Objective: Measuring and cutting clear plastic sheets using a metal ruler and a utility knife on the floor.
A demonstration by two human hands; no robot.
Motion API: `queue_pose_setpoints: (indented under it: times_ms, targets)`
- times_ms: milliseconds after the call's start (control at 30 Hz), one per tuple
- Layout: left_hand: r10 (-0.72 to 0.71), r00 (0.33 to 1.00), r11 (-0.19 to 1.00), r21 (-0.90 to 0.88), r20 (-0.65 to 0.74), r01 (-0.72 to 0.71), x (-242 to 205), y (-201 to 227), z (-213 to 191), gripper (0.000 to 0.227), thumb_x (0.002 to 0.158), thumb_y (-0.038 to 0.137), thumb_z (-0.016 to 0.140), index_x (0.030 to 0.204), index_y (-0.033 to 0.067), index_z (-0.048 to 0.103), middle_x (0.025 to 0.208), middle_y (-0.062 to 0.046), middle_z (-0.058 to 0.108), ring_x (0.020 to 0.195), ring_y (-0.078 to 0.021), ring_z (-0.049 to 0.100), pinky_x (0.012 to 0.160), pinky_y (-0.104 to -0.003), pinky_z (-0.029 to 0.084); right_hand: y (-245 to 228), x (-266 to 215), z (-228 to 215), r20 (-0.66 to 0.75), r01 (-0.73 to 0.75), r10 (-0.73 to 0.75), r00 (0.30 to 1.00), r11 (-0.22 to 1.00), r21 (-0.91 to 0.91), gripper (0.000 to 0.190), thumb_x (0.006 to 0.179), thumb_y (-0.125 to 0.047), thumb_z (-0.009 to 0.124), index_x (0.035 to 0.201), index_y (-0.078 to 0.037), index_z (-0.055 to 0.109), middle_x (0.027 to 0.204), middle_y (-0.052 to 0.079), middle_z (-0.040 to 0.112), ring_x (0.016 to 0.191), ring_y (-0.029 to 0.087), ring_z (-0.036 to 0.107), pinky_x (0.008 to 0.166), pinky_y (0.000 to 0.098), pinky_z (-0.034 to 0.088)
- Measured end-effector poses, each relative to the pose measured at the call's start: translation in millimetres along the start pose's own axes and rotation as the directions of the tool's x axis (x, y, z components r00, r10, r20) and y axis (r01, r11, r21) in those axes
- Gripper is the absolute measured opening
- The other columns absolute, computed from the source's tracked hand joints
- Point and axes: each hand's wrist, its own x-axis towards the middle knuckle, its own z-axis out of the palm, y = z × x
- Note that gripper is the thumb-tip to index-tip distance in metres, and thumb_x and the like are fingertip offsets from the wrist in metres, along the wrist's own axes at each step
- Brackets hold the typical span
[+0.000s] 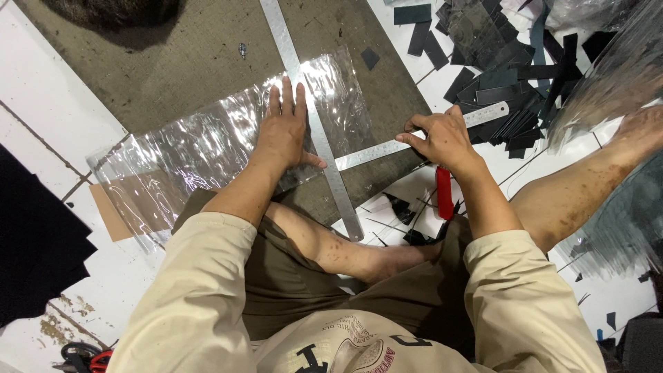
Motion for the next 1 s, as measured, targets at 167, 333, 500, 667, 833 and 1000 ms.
queue_pose_setpoints:
  times_ms: [167,333,500,667,833,1000]
  targets:
    - [0.002,1.0,1.0,0.006,-0.003,-0.002,-1.0,0.6,-1.2,0.161,0.049,0.071,0.092,0.163,0.0019,0.0,0.167,-0.028,-0.001,0.153,-0.0479,0.007,0.125,-0.05,0.023,-1.9,0.8,-1.6,0.01,0.002,-0.002,1.0,1.0,0.01,0.034,0.096,-0.056,0.07,0.099,-0.022,0.07,0.091,0.007,0.078,0.085,0.031,0.074,0.086,0.0419,0.034]
    - [0.002,1.0,1.0,0.0,-0.006,-0.002,-0.3,-0.2,0.4,0.161,0.049,0.072,0.091,0.163,0.0018,0.001,0.167,-0.028,0.0,0.153,-0.0478,0.008,0.125,-0.05,0.023,-0.7,1.0,-0.1,0.011,0.001,-0.001,1.0,1.0,0.01,0.033,0.095,-0.055,0.071,0.099,-0.022,0.07,0.092,0.007,0.078,0.085,0.031,0.074,0.086,0.0419,0.034]
    - [0.002,1.0,1.0,0.012,-0.005,-0.002,1.3,-0.7,1.8,0.162,0.048,0.071,0.092,0.163,0.0018,0.0,0.167,-0.028,-0.001,0.154,-0.0476,0.008,0.125,-0.05,0.023,-1.4,1.8,-0.5,0.008,0.006,-0.006,1.0,1.0,0.005,0.032,0.096,-0.054,0.071,0.098,-0.022,0.069,0.092,0.009,0.078,0.084,0.032,0.074,0.086,0.0425,0.035]
    - [0.008,1.0,1.0,-0.007,-0.014,-0.008,-3.2,0.1,-1.6,0.16,0.049,0.069,0.093,0.163,0.0015,0.001,0.167,-0.028,0.0,0.153,-0.0479,0.008,0.125,-0.05,0.024,-1.8,1.1,-1.6,0.012,0.004,-0.004,1.0,1.0,0.008,0.032,0.096,-0.054,0.07,0.098,-0.022,0.069,0.09,0.01,0.078,0.084,0.033,0.074,0.085,0.0425,0.035]
    - [0.001,1.0,1.0,-0.014,-0.008,-0.001,-5.6,1.5,-4.4,0.159,0.05,0.069,0.093,0.163,0.0019,0.002,0.167,-0.028,0.001,0.153,-0.0475,0.008,0.125,-0.05,0.023,0.0,2.0,-1.0,0.019,-0.012,0.012,1.0,1.0,0.022,0.034,0.095,-0.057,0.07,0.097,-0.022,0.07,0.091,0.01,0.078,0.085,0.033,0.074,0.086,0.0417,0.036]
    - [0.004,1.0,1.0,-0.015,-0.007,-0.004,-5.6,1.2,-4.3,0.159,0.051,0.069,0.092,0.163,0.0015,0.002,0.167,-0.028,0.0,0.154,-0.0477,0.008,0.126,-0.049,0.022,-1.7,2.1,-2.9,0.033,-0.024,0.023,0.999,0.999,0.026,0.034,0.095,-0.056,0.07,0.098,-0.022,0.07,0.091,0.011,0.077,0.086,0.033,0.073,0.087,0.0413,0.035]
